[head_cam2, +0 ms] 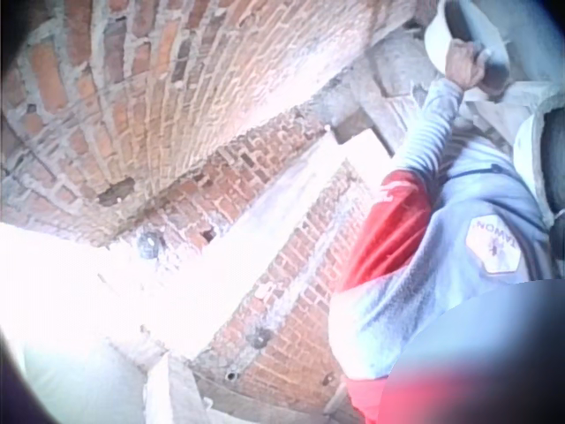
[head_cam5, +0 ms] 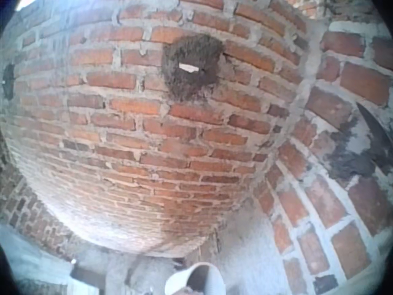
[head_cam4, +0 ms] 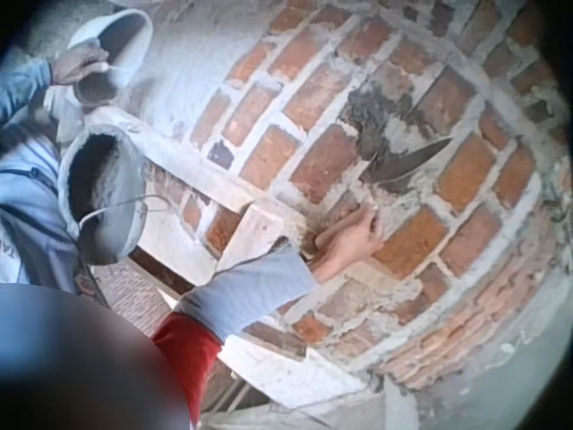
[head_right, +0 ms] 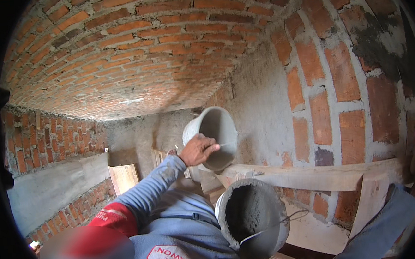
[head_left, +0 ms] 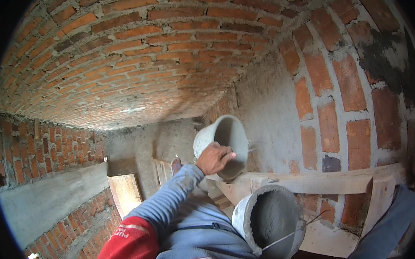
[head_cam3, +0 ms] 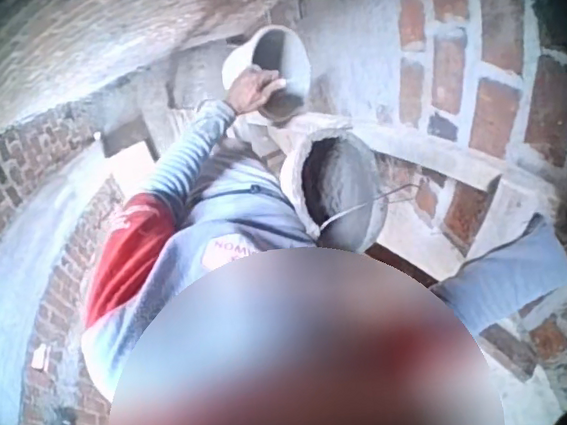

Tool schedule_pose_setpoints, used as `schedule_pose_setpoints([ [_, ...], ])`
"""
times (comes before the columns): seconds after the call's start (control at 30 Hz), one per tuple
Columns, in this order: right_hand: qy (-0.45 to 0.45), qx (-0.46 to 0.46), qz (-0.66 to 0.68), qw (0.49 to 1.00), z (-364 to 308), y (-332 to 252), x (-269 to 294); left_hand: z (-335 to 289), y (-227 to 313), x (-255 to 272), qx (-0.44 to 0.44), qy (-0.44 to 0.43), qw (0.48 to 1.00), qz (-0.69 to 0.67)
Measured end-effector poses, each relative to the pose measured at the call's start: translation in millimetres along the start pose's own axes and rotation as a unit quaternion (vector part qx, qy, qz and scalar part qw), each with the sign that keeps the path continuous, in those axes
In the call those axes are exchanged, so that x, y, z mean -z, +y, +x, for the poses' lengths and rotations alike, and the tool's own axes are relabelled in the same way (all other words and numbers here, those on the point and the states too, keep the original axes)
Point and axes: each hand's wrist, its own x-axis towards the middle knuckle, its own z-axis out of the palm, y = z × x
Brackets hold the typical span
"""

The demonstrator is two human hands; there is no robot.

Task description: The person scoops mortar from a bucket with a trowel and applies it to a brick wall, smoothing the surface. The person also places a small white rectangular object into the mortar and continues to spread and level the material.

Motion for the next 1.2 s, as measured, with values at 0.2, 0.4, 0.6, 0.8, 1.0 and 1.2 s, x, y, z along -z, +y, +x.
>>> schedule_pose_setpoints([
  [0.2, 0.027, 0.012, -0.129, 0.991, -7, -22, 3, 17, 50, 0, -0.038, 0.02, 0.998, -0.048],
  [0.4, 0.034, 0.03, -0.106, 0.993, -21, -42, -6, 13, 84, 14, -0.189, -0.015, 0.981, 0.04],
  [0.6, 0.074, 0.112, -0.175, 0.975, -36, -68, -9, 18, 66, 10, -0.21, -0.098, 0.961, 0.15],
  [0.8, 0.107, 0.162, -0.241, 0.951, -29, -106, 16, 13, 47, 1, -0.157, -0.222, 0.956, 0.111],
  [1.0, 0.168, 0.298, -0.484, 0.805, 25, -118, 39, 52, 70, 16, -0.055, -0.267, 0.959, 0.079],
  [1.2, 0.166, 0.442, -0.575, 0.668, 80, -119, 36, 179, 218, 33, -0.253, -0.075, 0.949, -0.171],
])
